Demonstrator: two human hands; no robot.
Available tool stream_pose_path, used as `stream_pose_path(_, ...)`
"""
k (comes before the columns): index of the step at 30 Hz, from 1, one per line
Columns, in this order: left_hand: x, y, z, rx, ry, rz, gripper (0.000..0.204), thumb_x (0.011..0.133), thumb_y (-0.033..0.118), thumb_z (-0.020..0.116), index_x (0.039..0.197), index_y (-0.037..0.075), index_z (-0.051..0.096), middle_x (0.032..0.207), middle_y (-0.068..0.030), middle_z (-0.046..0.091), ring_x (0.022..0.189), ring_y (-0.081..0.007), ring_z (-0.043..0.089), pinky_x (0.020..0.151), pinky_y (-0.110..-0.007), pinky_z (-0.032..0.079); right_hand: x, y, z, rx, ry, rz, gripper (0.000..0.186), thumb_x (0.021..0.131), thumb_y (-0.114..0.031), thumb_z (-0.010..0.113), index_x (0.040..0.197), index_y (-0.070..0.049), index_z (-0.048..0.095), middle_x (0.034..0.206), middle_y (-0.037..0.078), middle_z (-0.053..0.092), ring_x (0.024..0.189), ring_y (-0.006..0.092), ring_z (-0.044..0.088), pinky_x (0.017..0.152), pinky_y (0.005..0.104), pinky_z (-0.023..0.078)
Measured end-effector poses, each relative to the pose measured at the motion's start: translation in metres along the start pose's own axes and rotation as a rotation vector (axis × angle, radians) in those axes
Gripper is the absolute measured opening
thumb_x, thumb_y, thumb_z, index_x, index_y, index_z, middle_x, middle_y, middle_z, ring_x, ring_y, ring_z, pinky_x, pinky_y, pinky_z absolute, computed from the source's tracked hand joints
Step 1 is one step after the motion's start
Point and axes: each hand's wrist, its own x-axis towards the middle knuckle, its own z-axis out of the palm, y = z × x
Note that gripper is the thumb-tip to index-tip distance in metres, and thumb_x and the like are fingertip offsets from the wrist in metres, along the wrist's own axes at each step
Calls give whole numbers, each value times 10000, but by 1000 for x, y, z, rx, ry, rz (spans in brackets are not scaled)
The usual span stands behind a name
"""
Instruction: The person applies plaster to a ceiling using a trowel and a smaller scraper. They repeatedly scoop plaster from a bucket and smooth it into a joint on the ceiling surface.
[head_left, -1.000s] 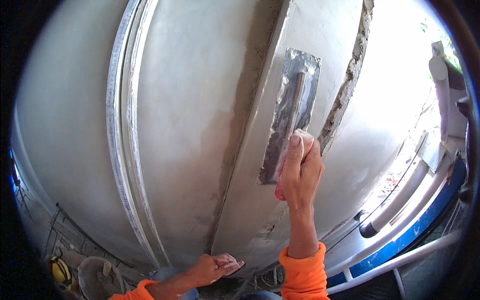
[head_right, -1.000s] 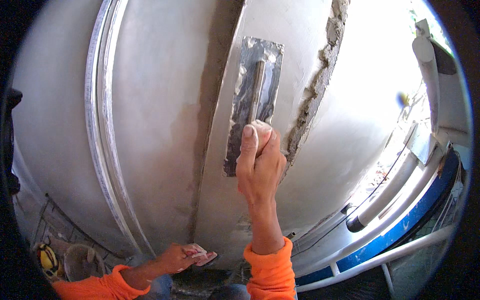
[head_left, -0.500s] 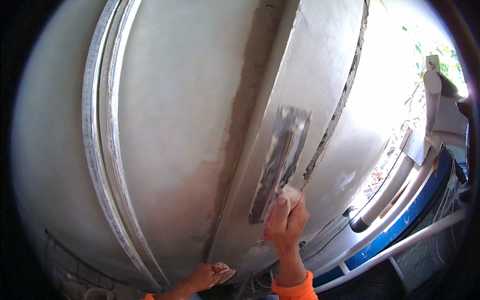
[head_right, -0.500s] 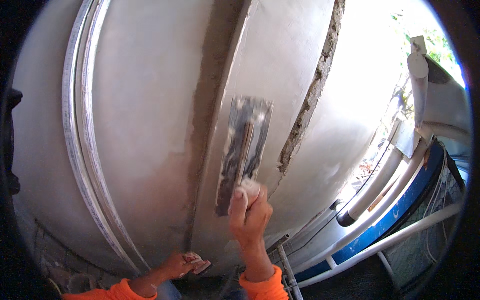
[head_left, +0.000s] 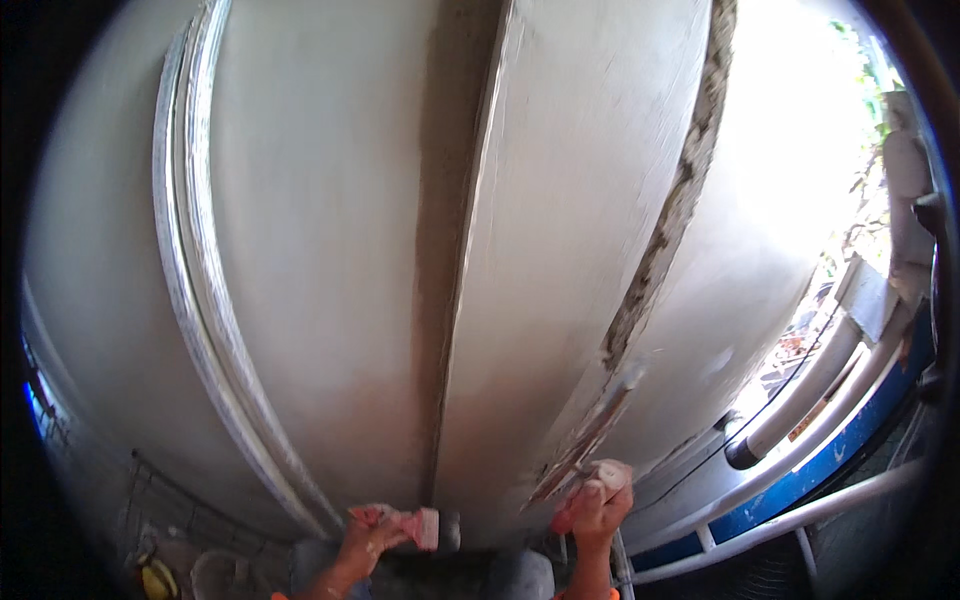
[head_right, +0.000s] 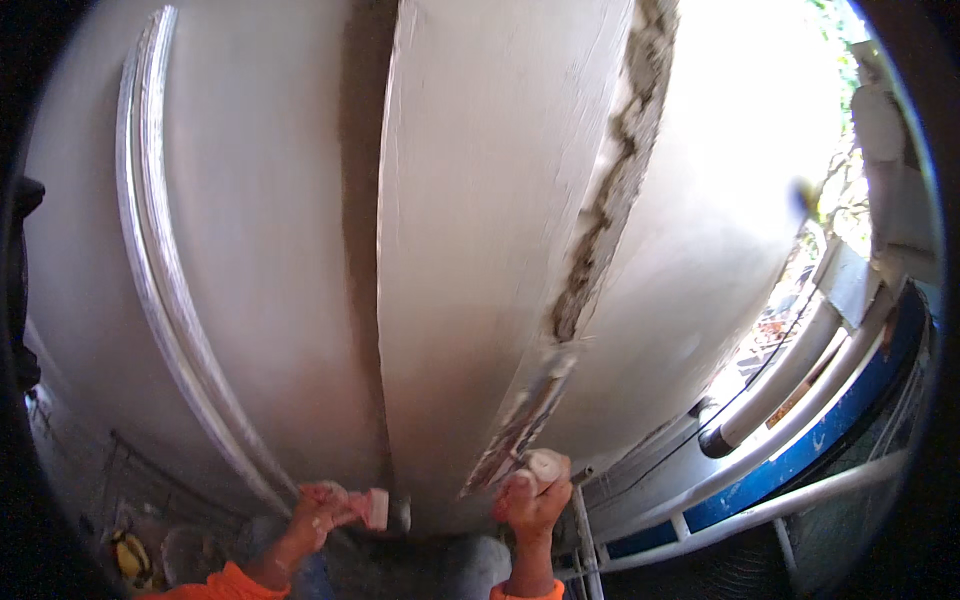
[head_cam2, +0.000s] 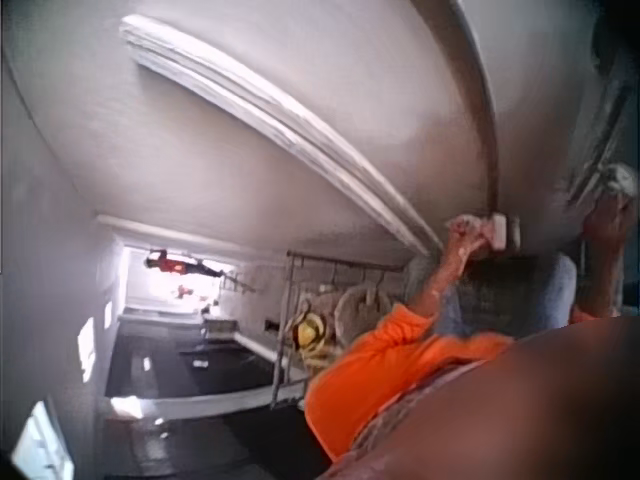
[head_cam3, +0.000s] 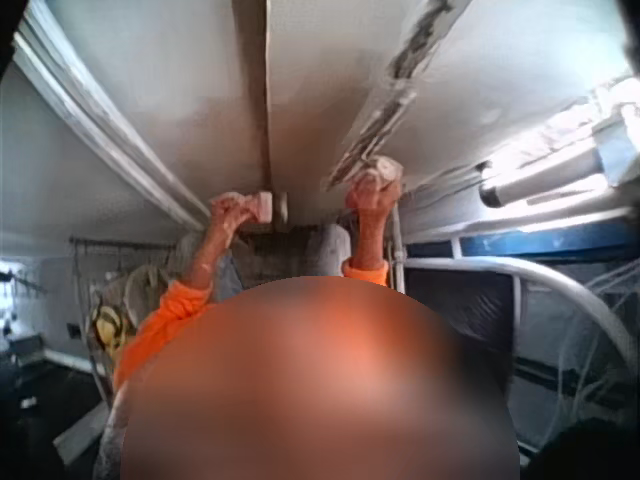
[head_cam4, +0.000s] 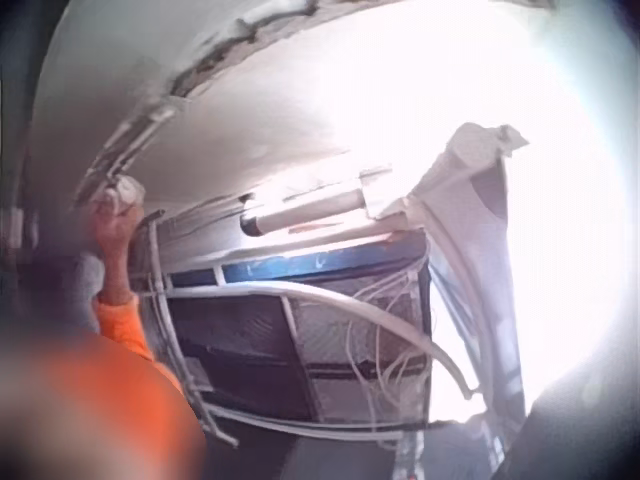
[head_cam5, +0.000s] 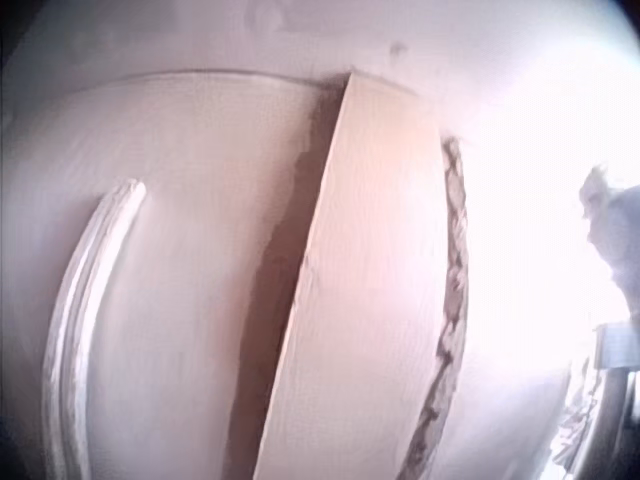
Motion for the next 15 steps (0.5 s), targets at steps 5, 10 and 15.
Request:
stream_pose_path(5,-45,27,47,-152,312,68,123,961,-33,709,996,53,629,1195,-146,722,1147,-271,703,1018,-463,587,6,23,-37,319,23,146,517,1041,-532,589,1145,-27,554,787,89,591,572,189,568,544,323,505)
stream_pose_path(10,-70,49,76,393,341,266,101,967,-53,689,1039,16,676,1220,-135,729,1187,-242,688,1024,-410,567,28,22,-47,658,37,299,516,1062,-581,500,1153,-74,506,690,68,537,498,195,538,452,314,488)
stream_pose_path(15,-71,31,95,646,-7,491,61,971,-20,711,1020,10,732,1314,-187,711,1236,-254,685,1065,-380,532,-11,43,-66,728,68,545,487,1064,-601,482,1086,-119,544,684,44,550,471,179,535,407,319,478)
